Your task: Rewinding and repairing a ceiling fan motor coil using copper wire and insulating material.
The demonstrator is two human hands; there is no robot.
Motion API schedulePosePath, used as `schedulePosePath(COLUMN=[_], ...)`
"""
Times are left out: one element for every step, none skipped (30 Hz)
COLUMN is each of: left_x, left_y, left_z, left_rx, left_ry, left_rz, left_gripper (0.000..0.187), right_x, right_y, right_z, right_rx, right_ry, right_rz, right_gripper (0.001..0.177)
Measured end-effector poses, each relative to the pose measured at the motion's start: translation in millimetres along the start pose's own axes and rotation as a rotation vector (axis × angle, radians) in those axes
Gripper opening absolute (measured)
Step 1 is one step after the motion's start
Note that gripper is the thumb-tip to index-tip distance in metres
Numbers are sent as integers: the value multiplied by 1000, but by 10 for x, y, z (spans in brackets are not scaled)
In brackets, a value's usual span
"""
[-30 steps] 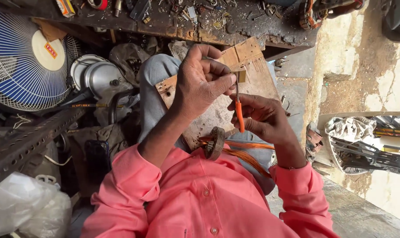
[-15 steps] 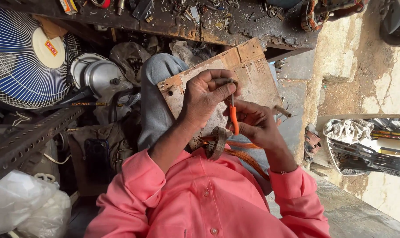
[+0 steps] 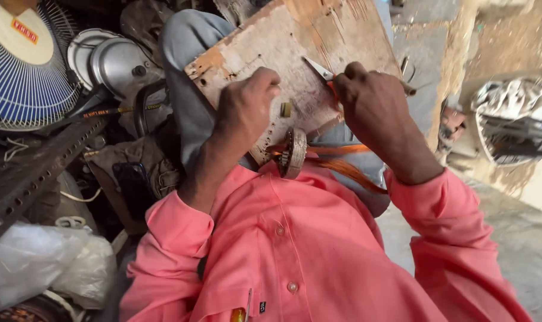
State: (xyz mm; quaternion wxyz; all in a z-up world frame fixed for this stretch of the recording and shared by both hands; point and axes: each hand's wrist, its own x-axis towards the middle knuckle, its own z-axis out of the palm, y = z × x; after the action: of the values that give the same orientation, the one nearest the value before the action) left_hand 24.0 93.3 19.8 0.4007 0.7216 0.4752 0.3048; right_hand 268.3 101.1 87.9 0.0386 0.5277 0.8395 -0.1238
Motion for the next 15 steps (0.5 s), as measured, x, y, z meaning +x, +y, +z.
schedulePosePath(left_x=[11, 22, 39, 54, 70, 67, 81, 99, 125, 153, 166, 165, 151, 136, 117], left_y=[26, 49, 147, 245, 345, 415, 487, 565, 584, 601, 619, 635, 653, 670, 675], left_z=[-38, -81, -125, -171, -214, -248, -285, -319, -337, -353, -362, -362, -363, -369, -328], left_rx=[-3, -7, -4, -140, -277, -275, -389, -501, -501, -370, -244, -247, -210, -173, -172], left_ry=[77, 153, 140, 192, 250, 243, 117, -11, -24, -23, -25, -38, -59, -80, -87], left_rz=[22, 45, 44, 172, 297, 294, 274, 251, 258, 356, 448, 453, 431, 410, 411], left_gripper=[9, 10, 10, 12, 16, 16, 21, 26, 26, 27, 28, 28, 30, 32, 32], right_x=[-3, -3, -25, -47, -60, -62, -69, -77, -133, -187, -254, -260, -269, -277, -296], right_y=[-6, -16, -82, -152, -214, -228, -240, -250, -223, -196, -178, -190, -210, -233, -245], right_z=[-21, -42, -111, -180, -255, -207, -163, -125, 24, 174, 331, 298, 268, 238, 228], right_rx=[27, 54, 64, 404, 741, 748, 1466, 2169, 2175, 2192, 2207, 2212, 2190, 2165, 2170], right_ry=[28, 56, 56, 123, 191, 192, -61, -355, -338, -220, -104, -90, -23, 43, 49], right_rz=[-10, -20, -11, 23, 53, 57, 155, 254, 253, 273, 300, 306, 298, 291, 292], right_gripper=[11, 13, 13, 19, 28, 28, 30, 33, 33, 29, 26, 26, 26, 25, 25])
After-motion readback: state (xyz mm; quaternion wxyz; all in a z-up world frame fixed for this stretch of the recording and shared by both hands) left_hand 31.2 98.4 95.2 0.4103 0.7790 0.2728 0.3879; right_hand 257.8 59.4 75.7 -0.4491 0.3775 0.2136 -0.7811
